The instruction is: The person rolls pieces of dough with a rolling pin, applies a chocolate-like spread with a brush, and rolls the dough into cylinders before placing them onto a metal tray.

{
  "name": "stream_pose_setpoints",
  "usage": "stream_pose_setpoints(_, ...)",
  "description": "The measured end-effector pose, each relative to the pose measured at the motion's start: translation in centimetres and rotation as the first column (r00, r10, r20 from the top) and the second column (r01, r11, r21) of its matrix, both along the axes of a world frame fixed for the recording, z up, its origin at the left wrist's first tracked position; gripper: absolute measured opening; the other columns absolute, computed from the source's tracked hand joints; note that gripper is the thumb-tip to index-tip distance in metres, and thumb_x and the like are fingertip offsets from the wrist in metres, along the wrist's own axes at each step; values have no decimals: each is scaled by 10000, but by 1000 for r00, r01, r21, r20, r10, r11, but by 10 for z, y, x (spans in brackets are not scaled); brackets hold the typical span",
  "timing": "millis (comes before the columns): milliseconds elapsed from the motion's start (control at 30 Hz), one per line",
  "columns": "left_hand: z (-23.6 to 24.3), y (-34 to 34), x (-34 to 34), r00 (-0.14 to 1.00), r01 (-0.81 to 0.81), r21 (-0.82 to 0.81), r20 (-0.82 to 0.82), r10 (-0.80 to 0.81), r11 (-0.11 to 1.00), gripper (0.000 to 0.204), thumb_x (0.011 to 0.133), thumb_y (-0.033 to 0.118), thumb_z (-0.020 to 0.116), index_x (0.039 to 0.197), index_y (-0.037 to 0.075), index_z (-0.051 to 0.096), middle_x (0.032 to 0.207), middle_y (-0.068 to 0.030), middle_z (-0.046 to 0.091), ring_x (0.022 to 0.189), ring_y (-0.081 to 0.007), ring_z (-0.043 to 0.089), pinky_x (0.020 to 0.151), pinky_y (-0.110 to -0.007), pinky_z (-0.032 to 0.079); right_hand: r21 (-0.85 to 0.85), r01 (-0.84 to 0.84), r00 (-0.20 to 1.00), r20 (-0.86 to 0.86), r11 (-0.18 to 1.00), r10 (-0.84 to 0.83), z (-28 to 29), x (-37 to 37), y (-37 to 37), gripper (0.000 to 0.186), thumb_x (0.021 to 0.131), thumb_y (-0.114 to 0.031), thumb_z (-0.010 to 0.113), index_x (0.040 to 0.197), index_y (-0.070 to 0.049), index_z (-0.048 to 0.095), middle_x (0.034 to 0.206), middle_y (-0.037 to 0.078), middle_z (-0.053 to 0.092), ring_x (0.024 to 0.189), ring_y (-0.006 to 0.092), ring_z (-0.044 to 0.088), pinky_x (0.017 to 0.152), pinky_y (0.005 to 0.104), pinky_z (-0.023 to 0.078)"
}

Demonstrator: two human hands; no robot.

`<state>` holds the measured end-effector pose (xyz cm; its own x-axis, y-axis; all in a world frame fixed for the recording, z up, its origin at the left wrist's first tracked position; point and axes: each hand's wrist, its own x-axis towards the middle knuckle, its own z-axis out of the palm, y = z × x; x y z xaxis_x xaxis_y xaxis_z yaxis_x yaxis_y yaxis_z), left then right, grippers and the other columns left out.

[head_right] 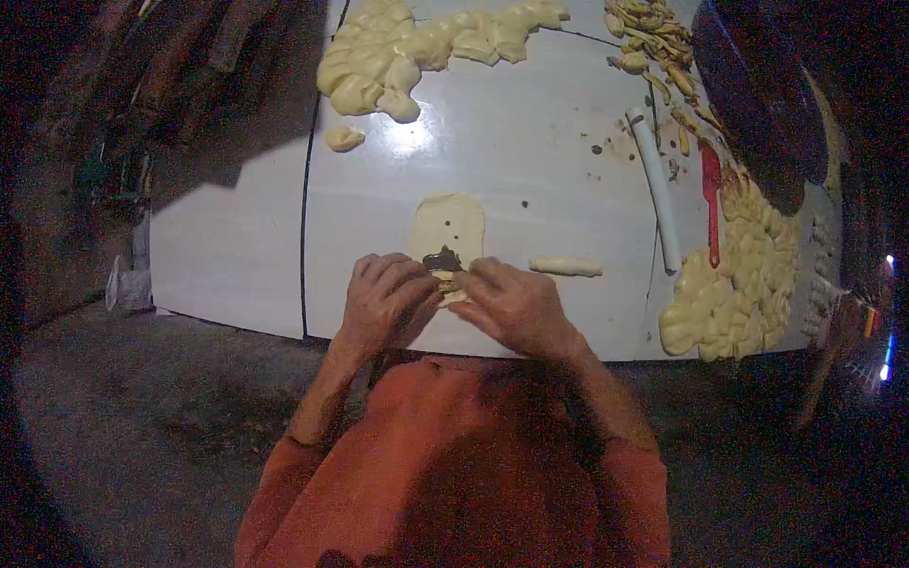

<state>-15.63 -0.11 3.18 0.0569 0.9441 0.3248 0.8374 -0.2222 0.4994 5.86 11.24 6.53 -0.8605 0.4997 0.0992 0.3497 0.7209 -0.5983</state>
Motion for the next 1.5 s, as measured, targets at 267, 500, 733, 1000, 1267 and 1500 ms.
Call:
stream_pose_setpoints(267,-5,-8,-17,982,2,15,191,-5,1000,217,814,182,815,1005,104,748,1006,-34,688,976,-256,644,894,-431,454,113,-64,993,102,992,52,-17,-25,-20,156,895,-186,749,985,-68,701,978,75,657,735,233,681,617,352,542)
stream_pose_setpoints(500,2,2,-28,993,53,-76,113,-44,996,231,835,197,761,1063,158,768,1138,-43,667,1108,-273,607,974,-460,427,120,-34,993,113,992,21,-19,-26,-26,180,882,-197,745,1007,-78,696,978,70,651,735,249,681,608,366,542)
stream_pose_setpoints(733,3,1,-35,986,59,-91,158,-44,994,278,808,203,760,1081,148,763,1141,-63,672,1121,-287,616,974,-463,428,74,-23,991,132,997,13,-18,-27,-19,173,833,-155,727,989,-80,709,860,75,633,672,263,659,563,384,523)
stream_pose_setpoints(1000,6,-13,-44,988,143,-142,83,-132,979,229,822,292,809,1005,185,723,1090,-20,646,1101,-231,612,913,-428,449,128,547,829,58,827,-557,6,32,50,246,893,-96,688,1133,-45,701,1024,145,695,821,298,726,702,397,585)
stream_pose_setpoints(1267,-8,-8,-33,985,163,-32,67,-160,986,247,760,207,873,978,177,760,1066,-18,689,1029,-248,664,852,-416,506,179,82,996,30,980,-88,-16,16,-8,344,864,-313,790,1139,-124,706,1035,80,694,824,252,715,657,374,579)
stream_pose_setpoints(1500,-3,0,-27,956,76,-35,288,-63,996,123,868,146,768,964,86,720,1084,-39,689,1056,-263,630,869,-411,466,164,78,988,-147,983,-54,-45,-2,-22,220,845,-108,784,1042,-73,693,919,70,705,706,223,696,614,343,558)
